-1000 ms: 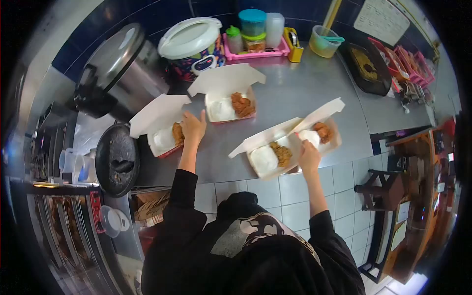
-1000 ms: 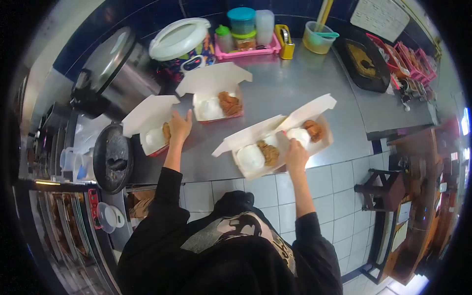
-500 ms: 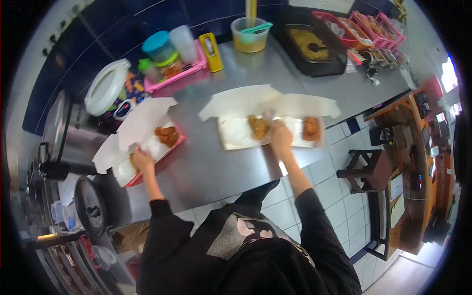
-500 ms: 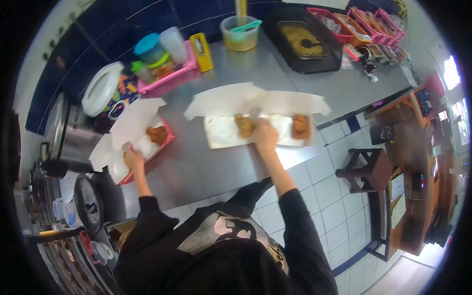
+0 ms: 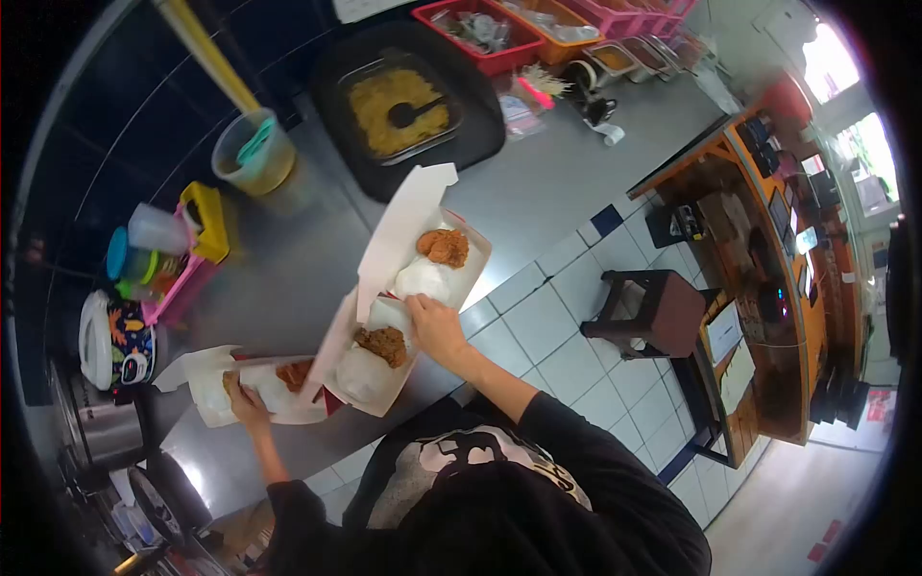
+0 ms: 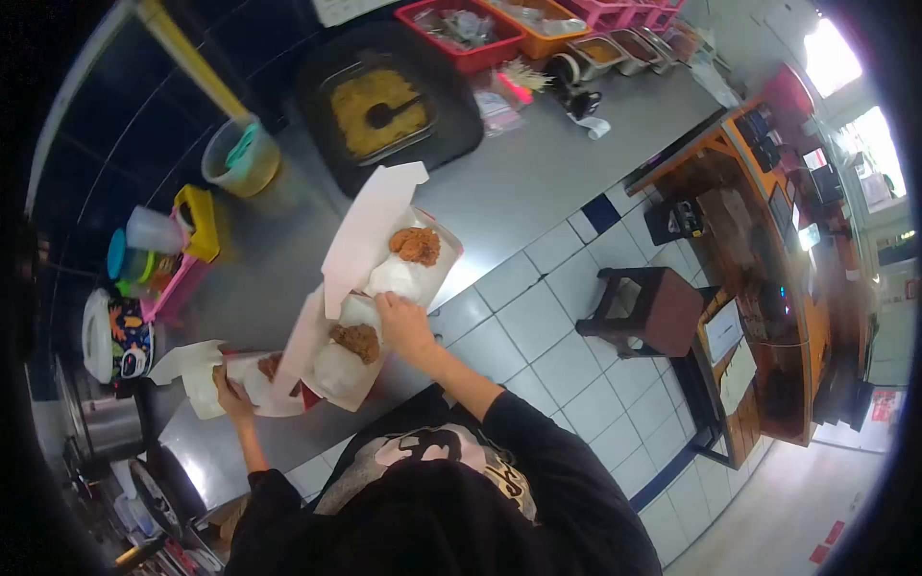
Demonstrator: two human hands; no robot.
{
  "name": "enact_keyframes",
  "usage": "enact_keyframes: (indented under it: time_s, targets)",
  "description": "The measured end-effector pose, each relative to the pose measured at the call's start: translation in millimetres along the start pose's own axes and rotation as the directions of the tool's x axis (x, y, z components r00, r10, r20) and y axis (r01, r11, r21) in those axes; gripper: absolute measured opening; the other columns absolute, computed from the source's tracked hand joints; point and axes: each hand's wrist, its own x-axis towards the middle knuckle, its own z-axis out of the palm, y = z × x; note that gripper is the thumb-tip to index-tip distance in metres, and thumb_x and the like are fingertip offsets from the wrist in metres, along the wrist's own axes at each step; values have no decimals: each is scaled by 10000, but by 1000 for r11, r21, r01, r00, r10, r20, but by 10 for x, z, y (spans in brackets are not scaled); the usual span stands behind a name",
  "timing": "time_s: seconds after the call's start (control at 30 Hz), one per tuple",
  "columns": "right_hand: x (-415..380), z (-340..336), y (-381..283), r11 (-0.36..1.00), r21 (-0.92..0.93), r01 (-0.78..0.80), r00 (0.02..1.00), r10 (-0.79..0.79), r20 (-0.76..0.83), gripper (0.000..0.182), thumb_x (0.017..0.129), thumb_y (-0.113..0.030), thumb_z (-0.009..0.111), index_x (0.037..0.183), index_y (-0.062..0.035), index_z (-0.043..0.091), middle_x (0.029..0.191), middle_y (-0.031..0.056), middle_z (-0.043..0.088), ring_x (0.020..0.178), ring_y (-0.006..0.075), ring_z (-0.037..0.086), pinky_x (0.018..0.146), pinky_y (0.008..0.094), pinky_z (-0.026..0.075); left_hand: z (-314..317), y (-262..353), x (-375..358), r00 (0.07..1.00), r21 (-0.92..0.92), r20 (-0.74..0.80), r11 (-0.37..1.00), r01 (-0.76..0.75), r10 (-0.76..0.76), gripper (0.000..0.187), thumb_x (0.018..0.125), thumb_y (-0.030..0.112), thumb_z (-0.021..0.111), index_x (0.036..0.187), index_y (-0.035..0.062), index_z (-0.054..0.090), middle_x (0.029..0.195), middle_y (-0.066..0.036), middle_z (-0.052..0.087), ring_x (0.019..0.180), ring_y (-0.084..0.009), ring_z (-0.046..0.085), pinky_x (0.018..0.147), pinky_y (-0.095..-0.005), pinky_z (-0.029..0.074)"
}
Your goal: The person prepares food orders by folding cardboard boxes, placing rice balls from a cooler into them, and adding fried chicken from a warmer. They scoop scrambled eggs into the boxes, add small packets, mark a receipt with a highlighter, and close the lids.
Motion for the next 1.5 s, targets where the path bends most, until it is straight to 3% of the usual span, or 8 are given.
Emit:
enact_keyframes:
  time_s: [0.5, 0.7, 0.77, 0.97, 1.03, 1.13, 1.33, 1.5]
  targets:
    - [923, -1319, 2077, 986, 41, 162, 979, -166, 120, 253, 769, -135, 615, 943, 2, 491, 859, 152, 573, 824, 310, 610, 672, 407, 509, 1785, 2427, -19, 962, 230, -207, 947, 224, -177, 325, 858, -21, 414, 1171, -25, 506, 1116, -219, 573, 1008, -371, 575, 882, -376, 446]
    - [1144, -1837, 2450, 961, 258, 101, 977, -146, 159, 233, 811, -122, 574, 985, 25, 522, 889, 159, 578, 865, 338, 583, 759, 427, 492, 1977, 2886, -25, 904, -42, -283, 945, 324, -322, 329, 875, 21, 479, 1201, -29, 483, 1189, -180, 540, 1054, -269, 569, 859, -347, 462]
    - [1209, -2114, 2779, 879, 310, 361, 928, -307, -211, 234, 786, -98, 587, 988, 16, 550, 898, 153, 579, 846, 351, 569, 781, 439, 478, 2018, 2933, 1, 858, -106, -383, 938, 329, -344, 365, 874, 27, 495, 1231, -34, 450, 1266, -178, 486, 1098, -256, 537, 870, -339, 452]
    - [1680, -2936, 4389, 928, 282, -245, 754, 365, -546, 313, 803, -81, 599, 1060, 16, 448, 929, 152, 549, 883, 262, 530, 764, 367, 419, 2296, 4750, 579, 752, 25, -656, 994, 105, -63, 270, 875, 21, 489, 1143, -7, 476, 1124, -161, 504, 970, -244, 522, 853, -349, 435]
    - [1777, -2931, 4690, 858, 415, -303, 782, 472, -406, 369, 778, -79, 636, 1076, 7, 437, 856, 137, 557, 799, 248, 542, 707, 355, 430, 2687, 5043, 680, 859, -375, -483, 927, -27, -171, 221, 864, 32, 511, 1081, 0, 486, 1036, -140, 520, 935, -229, 507, 834, -347, 432]
    - [1884, -2952, 4823, 785, 509, -352, 859, 487, -157, 396, 767, -86, 680, 1080, -42, 443, 686, 60, 565, 610, 164, 525, 575, 308, 425, 3182, 5808, 877, 976, -446, -127, 869, -214, 175, 156, 858, 56, 534, 998, -13, 527, 976, -141, 558, 910, -251, 550, 846, -348, 433]
    - [1686, -3043, 4796, 605, 662, -442, 869, 471, 151, 344, 776, -41, 694, 1065, -67, 509, 638, 12, 603, 546, 75, 526, 478, 241, 400, 4278, 6617, 889, 628, -639, 752, 452, 623, 197, 310, 902, 171, 565, 1126, -27, 488, 1116, -106, 564, 1038, -213, 562, 915, -331, 435]
    - [1510, -3057, 4870, 609, 601, -519, 819, 555, 145, 374, 758, -65, 714, 1083, -32, 533, 823, 135, 680, 693, 148, 638, 571, 259, 475, 4594, 7103, 952, 583, -528, 812, 390, 755, -31, 550, 871, 276, 606, 1255, -45, 378, 1266, -194, 395, 1192, -277, 399, 983, -363, 354]
